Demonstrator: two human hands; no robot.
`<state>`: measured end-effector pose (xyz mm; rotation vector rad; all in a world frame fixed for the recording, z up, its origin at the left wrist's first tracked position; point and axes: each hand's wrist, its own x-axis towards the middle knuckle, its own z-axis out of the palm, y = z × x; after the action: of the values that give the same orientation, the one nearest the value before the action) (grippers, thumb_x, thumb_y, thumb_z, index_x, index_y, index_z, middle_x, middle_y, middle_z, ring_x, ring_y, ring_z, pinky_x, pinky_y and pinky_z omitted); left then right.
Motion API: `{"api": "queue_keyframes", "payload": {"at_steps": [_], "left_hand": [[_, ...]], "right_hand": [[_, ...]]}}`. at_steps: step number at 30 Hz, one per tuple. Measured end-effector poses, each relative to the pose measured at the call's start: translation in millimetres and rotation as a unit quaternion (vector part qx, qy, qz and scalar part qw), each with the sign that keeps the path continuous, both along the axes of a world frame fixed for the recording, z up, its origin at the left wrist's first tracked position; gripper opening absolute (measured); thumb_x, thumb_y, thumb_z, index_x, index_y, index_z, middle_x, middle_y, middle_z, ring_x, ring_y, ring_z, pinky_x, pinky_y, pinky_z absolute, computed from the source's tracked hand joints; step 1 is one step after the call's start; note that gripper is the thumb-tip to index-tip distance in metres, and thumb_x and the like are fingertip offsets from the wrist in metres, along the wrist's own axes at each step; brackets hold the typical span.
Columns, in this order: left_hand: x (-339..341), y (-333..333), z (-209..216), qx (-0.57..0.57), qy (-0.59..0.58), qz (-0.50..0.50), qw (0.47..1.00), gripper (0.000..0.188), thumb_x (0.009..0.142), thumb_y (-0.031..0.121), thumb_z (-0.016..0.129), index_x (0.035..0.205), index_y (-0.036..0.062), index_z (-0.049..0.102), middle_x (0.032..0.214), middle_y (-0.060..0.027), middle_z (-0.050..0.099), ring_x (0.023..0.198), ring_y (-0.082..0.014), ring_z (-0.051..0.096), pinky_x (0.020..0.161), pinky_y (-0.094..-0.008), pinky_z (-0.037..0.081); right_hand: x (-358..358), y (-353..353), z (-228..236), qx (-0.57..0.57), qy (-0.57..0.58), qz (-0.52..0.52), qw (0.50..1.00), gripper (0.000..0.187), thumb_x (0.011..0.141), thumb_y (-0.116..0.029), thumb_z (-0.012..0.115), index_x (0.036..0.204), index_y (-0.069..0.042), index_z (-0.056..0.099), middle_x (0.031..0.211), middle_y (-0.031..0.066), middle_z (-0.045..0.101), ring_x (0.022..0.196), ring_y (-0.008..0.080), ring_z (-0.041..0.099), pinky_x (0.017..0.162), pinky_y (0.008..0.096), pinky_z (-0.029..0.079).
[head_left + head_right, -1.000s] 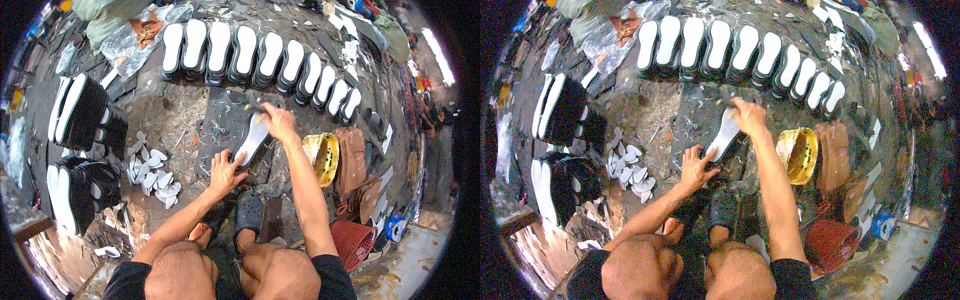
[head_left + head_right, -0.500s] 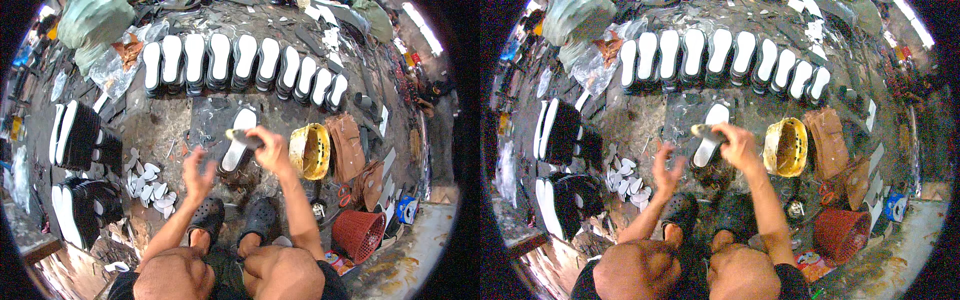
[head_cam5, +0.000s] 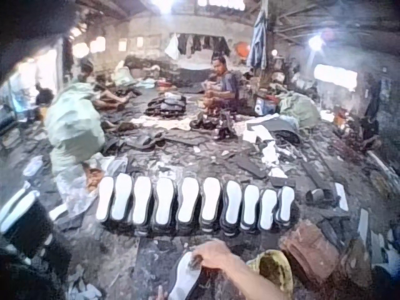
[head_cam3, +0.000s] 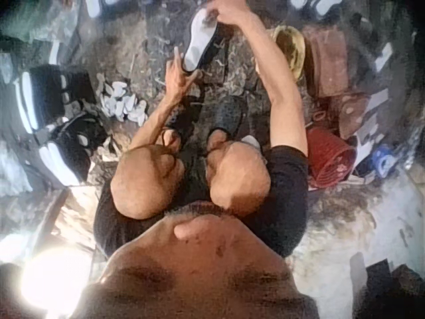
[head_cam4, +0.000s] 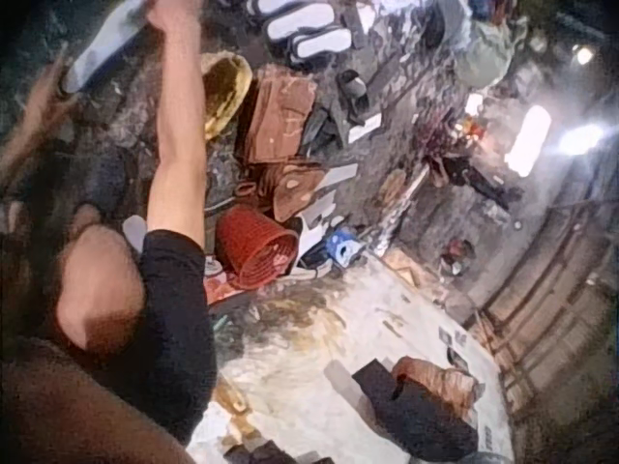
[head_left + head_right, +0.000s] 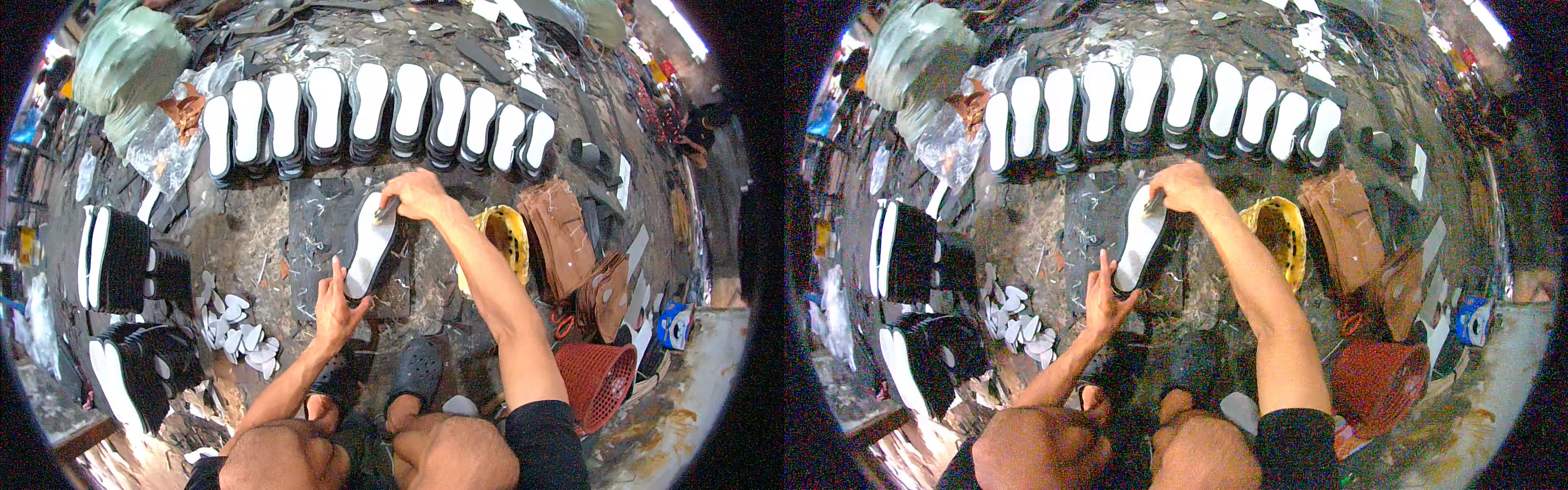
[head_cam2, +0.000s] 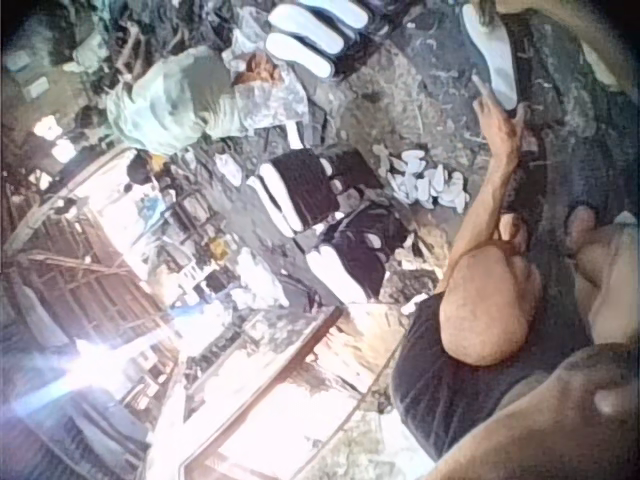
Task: The person scrapes the white insole of a black shoe with a handheld scraper, repeatedly dipping the tool into a yellow container. They handle multiple shoe soles, placing finished ones into a stack while continuing to scrape others.
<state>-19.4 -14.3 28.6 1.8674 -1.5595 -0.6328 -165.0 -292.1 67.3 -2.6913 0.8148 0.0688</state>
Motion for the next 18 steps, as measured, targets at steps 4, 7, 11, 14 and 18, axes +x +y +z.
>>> {"api": "queue_keyframes", "payload": {"at_steps": [4, 7, 11, 14, 18], "left_hand": [[0.9, -1.2, -6.5, -0.014, 0.020, 0.001, 1.000, 0.114, 0.073, 0.014, 0.084, 0.156, -0.0021, 0.008, 0.132, -0.0249, 0.058, 0.111, -0.0392, 0.054, 0.099, -0.0443, 0.045], [4.1, 8.2, -5.8, -0.011, 0.041, -0.007, 0.999, 0.116, 0.073, 0.015, 0.084, 0.157, -0.0014, 0.006, 0.134, -0.0262, 0.056, 0.114, -0.0413, 0.053, 0.101, -0.0444, 0.044], [12.7, 23.2, -18.1, -0.075, 0.167, 0.007, 0.983, 0.095, 0.078, -0.005, 0.068, 0.156, -0.0016, 0.014, 0.151, -0.0272, 0.039, 0.139, -0.0402, 0.042, 0.105, -0.0426, 0.047], [29.9, 37.6, -20.8, -0.084, 0.221, 0.084, 0.968, 0.080, 0.078, -0.017, 0.042, 0.155, 0.0039, 0.027, 0.153, -0.0244, 0.038, 0.138, -0.0346, 0.045, 0.107, -0.0421, 0.046], [59.5, 37.7, -32.2, -0.114, 0.208, 0.174, 0.956, 0.068, 0.088, -0.012, 0.048, 0.152, 0.0049, 0.034, 0.143, -0.0194, 0.052, 0.128, -0.0314, 0.055, 0.104, -0.0396, 0.047]], "right_hand": [[-23.3, 53.1, -1.0, 0.066, -0.022, -0.149, 0.986, 0.037, 0.077, -0.014, 0.062, 0.109, -0.027, 0.074, 0.106, 0.0103, 0.073, 0.096, 0.0322, 0.070, 0.080, 0.0475, 0.056], [-13.9, 121.5, 7.6, 0.090, -0.004, -0.186, 0.978, 0.035, 0.082, -0.015, 0.061, 0.114, -0.024, 0.071, 0.108, 0.0097, 0.073, 0.099, 0.0317, 0.069, 0.083, 0.0468, 0.056], [-3.5, 213.2, -8.4, 0.035, -0.117, -0.191, 0.974, 0.032, 0.079, -0.010, 0.061, 0.109, -0.016, 0.071, 0.091, 0.0091, 0.070, 0.080, 0.0313, 0.070, 0.068, 0.0457, 0.057], [2.1, 254.3, -8.0, 0.003, -0.087, -0.175, 0.981, 0.036, 0.079, -0.008, 0.061, 0.112, -0.016, 0.069, 0.085, 0.0090, 0.065, 0.073, 0.0312, 0.069, 0.062, 0.0461, 0.056], [-0.8, 281.8, 10.8, 0.082, -0.126, -0.185, 0.971, 0.037, 0.082, -0.011, 0.060, 0.119, -0.015, 0.066, 0.102, 0.0104, 0.070, 0.086, 0.0320, 0.070, 0.071, 0.0448, 0.057]]}}
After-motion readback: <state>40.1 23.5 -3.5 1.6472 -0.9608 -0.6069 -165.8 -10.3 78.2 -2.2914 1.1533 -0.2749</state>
